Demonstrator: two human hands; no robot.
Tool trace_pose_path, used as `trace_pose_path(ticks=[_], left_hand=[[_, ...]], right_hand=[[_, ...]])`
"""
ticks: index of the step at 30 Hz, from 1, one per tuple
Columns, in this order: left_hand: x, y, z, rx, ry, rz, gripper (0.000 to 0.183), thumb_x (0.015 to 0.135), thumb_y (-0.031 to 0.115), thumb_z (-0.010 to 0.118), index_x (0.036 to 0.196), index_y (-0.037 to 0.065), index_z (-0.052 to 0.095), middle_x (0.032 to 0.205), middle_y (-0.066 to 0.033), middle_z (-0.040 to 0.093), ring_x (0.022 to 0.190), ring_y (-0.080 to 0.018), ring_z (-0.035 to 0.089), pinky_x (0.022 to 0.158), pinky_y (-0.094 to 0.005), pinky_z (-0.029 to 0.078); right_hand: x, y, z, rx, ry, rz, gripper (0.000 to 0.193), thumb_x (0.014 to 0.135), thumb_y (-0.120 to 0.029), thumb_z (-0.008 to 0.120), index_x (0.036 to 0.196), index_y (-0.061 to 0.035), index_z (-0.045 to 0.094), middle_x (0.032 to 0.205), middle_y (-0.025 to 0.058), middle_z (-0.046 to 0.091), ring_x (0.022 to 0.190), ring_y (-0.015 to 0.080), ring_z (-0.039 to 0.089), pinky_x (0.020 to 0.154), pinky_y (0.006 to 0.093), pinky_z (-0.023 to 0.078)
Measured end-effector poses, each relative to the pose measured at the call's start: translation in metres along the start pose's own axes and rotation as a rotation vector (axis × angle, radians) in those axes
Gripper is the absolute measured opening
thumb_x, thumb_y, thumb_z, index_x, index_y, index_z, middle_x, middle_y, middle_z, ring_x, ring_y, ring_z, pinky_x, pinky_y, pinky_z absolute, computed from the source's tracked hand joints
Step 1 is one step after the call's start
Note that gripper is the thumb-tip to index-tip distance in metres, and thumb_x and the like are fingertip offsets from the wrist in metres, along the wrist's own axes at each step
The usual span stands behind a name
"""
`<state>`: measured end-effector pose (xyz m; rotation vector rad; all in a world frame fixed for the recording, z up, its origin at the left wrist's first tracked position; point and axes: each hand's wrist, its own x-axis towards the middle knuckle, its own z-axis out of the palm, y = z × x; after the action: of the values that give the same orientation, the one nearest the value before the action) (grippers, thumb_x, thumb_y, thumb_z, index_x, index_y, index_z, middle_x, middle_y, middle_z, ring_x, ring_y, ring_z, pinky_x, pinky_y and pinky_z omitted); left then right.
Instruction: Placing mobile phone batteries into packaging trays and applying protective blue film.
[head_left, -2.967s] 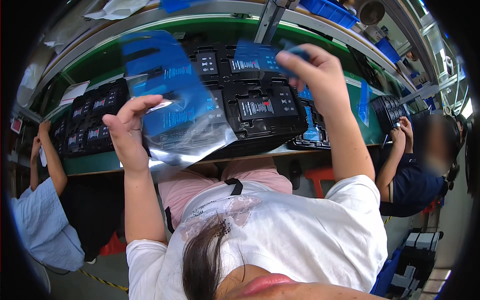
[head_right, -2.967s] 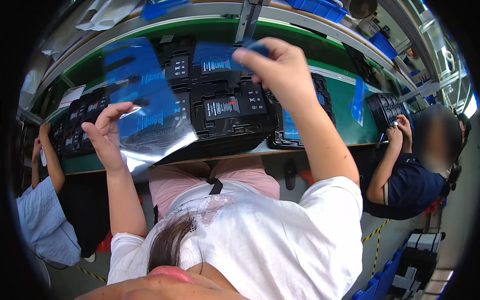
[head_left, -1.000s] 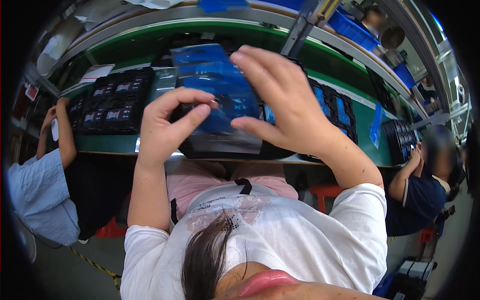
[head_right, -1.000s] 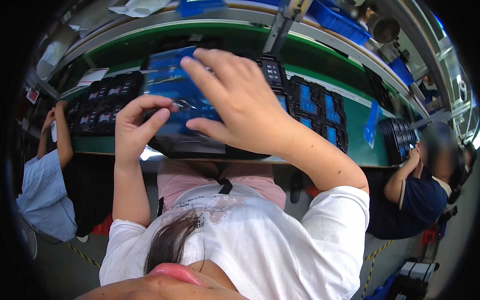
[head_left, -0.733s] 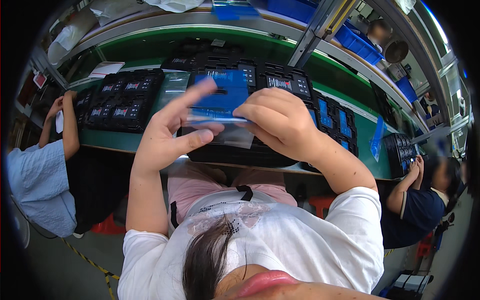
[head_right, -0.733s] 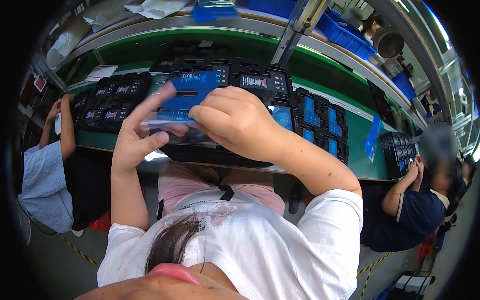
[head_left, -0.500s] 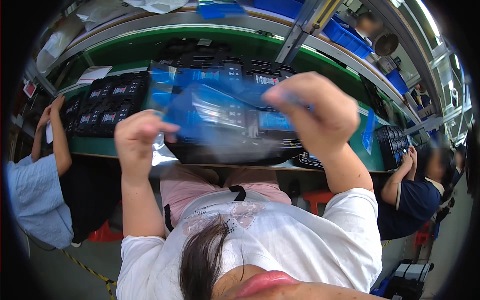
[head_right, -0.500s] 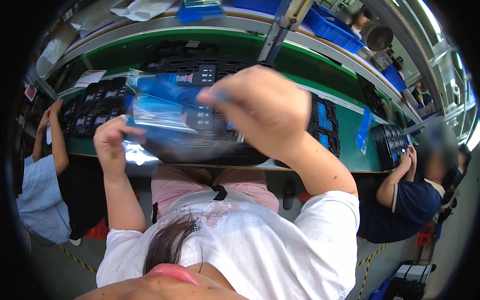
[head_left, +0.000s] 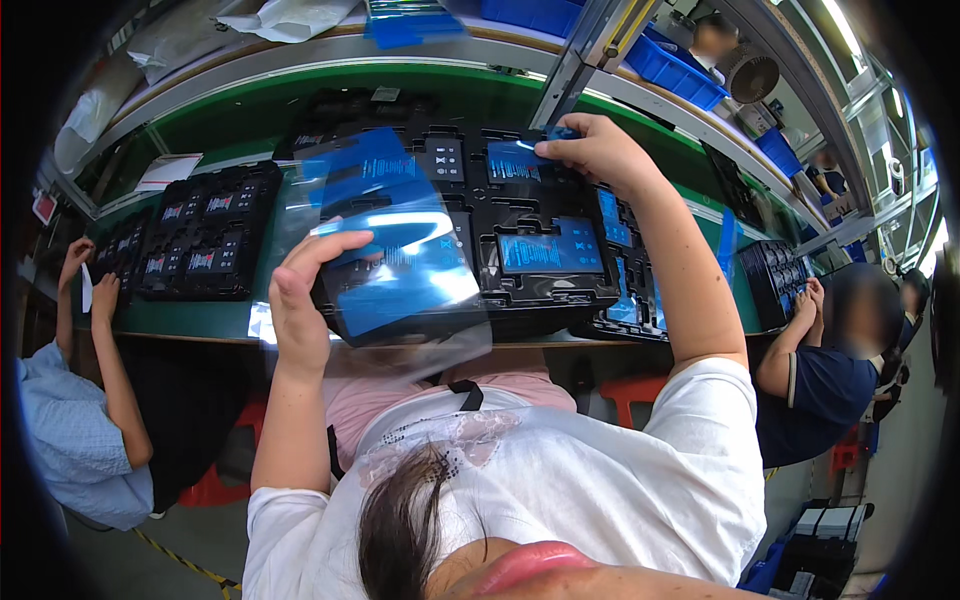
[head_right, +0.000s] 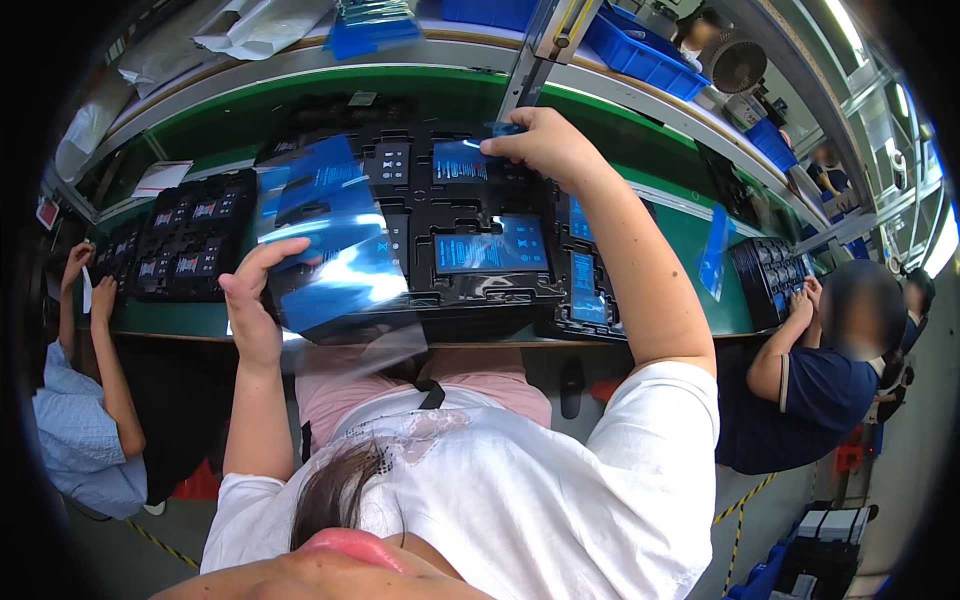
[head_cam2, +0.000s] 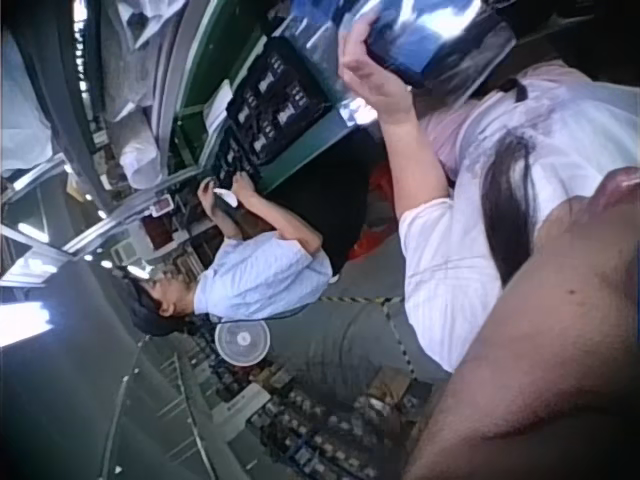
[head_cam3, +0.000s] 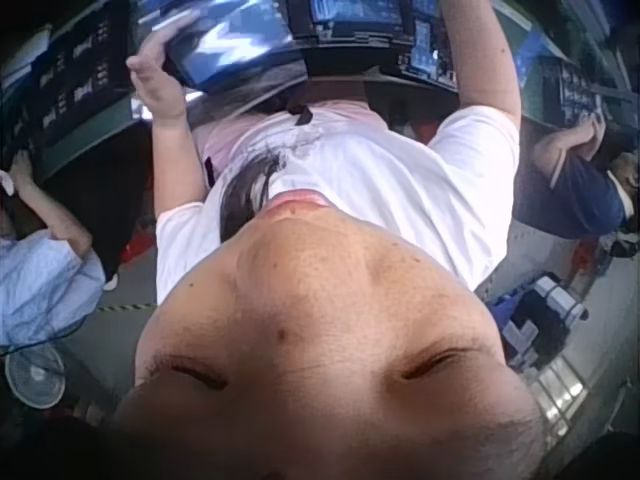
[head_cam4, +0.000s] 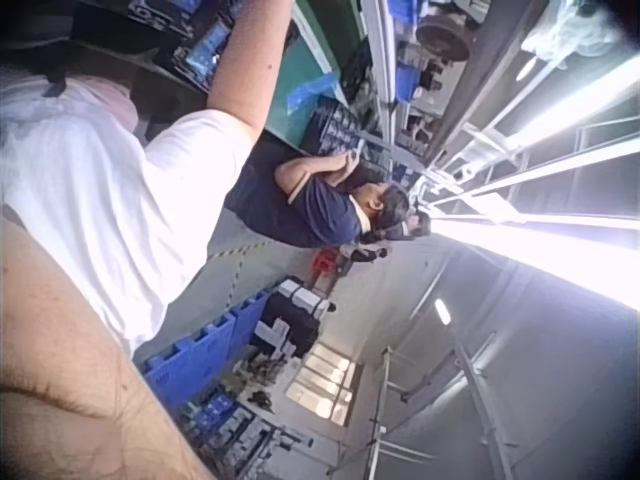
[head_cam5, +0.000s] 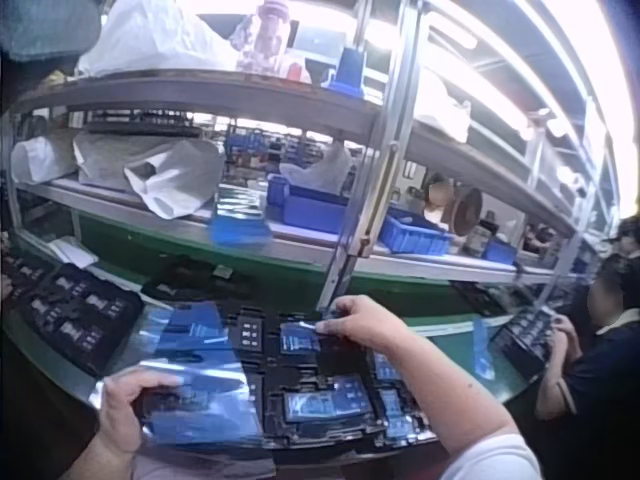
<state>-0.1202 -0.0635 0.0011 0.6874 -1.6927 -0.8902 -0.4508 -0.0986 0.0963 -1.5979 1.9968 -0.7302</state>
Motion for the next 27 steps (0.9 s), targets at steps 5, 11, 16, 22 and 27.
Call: trace_pose_path(ticks=[5, 11, 16, 22, 27], left_hand=[[0.001, 0.000, 0.000, -0.074, 0.023, -0.006, 0.088, 0.093, 0.065, 0.008, 0.099, -0.003, 0.064, 0.095, -0.0130, 0.062, 0.088, -0.0209, 0.062, 0.085, -0.0300, 0.046], [-0.001, -0.003, 0.001, -0.045, 0.042, 0.080, 0.090, 0.093, 0.065, 0.005, 0.099, -0.003, 0.064, 0.096, -0.0134, 0.061, 0.087, -0.0217, 0.062, 0.085, -0.0302, 0.046], [-0.002, -0.003, 0.001, -0.025, 0.041, 0.069, 0.090, 0.093, 0.064, 0.005, 0.099, -0.003, 0.064, 0.097, -0.0138, 0.061, 0.087, -0.0224, 0.063, 0.085, -0.0306, 0.046], [-0.003, -0.003, 0.002, -0.083, 0.047, 0.039, 0.091, 0.093, 0.065, 0.005, 0.100, -0.004, 0.064, 0.099, -0.0143, 0.061, 0.087, -0.0229, 0.063, 0.086, -0.0308, 0.046], [-0.003, -0.006, 0.001, -0.060, 0.043, 0.050, 0.090, 0.093, 0.065, 0.005, 0.100, -0.004, 0.064, 0.099, -0.0141, 0.061, 0.088, -0.0230, 0.063, 0.086, -0.0310, 0.046]], right_hand=[[0.002, 0.004, 0.003, 0.046, -0.064, -0.002, 0.030, 0.074, -0.029, 0.076, 0.089, -0.0058, 0.063, 0.065, -0.0013, 0.051, 0.056, 0.0075, 0.045, 0.049, 0.0207, 0.032], [0.003, 0.011, 0.009, -0.039, -0.011, -0.075, 0.032, 0.074, -0.030, 0.076, 0.089, -0.0043, 0.065, 0.067, 0.0014, 0.055, 0.060, 0.0094, 0.050, 0.056, 0.0225, 0.036], [-0.005, 0.005, 0.007, -0.021, -0.022, -0.055, 0.032, 0.073, -0.030, 0.076, 0.087, -0.0044, 0.065, 0.068, 0.0024, 0.056, 0.062, 0.0102, 0.051, 0.059, 0.0233, 0.038], [-0.005, 0.006, 0.009, -0.028, -0.019, -0.064, 0.030, 0.072, -0.030, 0.076, 0.084, -0.0045, 0.065, 0.067, 0.0025, 0.057, 0.063, 0.0102, 0.051, 0.060, 0.0235, 0.038], [-0.003, 0.008, 0.009, -0.031, -0.014, -0.074, 0.029, 0.072, -0.029, 0.076, 0.083, -0.0047, 0.065, 0.069, 0.0034, 0.058, 0.064, 0.0098, 0.052, 0.062, 0.0230, 0.039]])
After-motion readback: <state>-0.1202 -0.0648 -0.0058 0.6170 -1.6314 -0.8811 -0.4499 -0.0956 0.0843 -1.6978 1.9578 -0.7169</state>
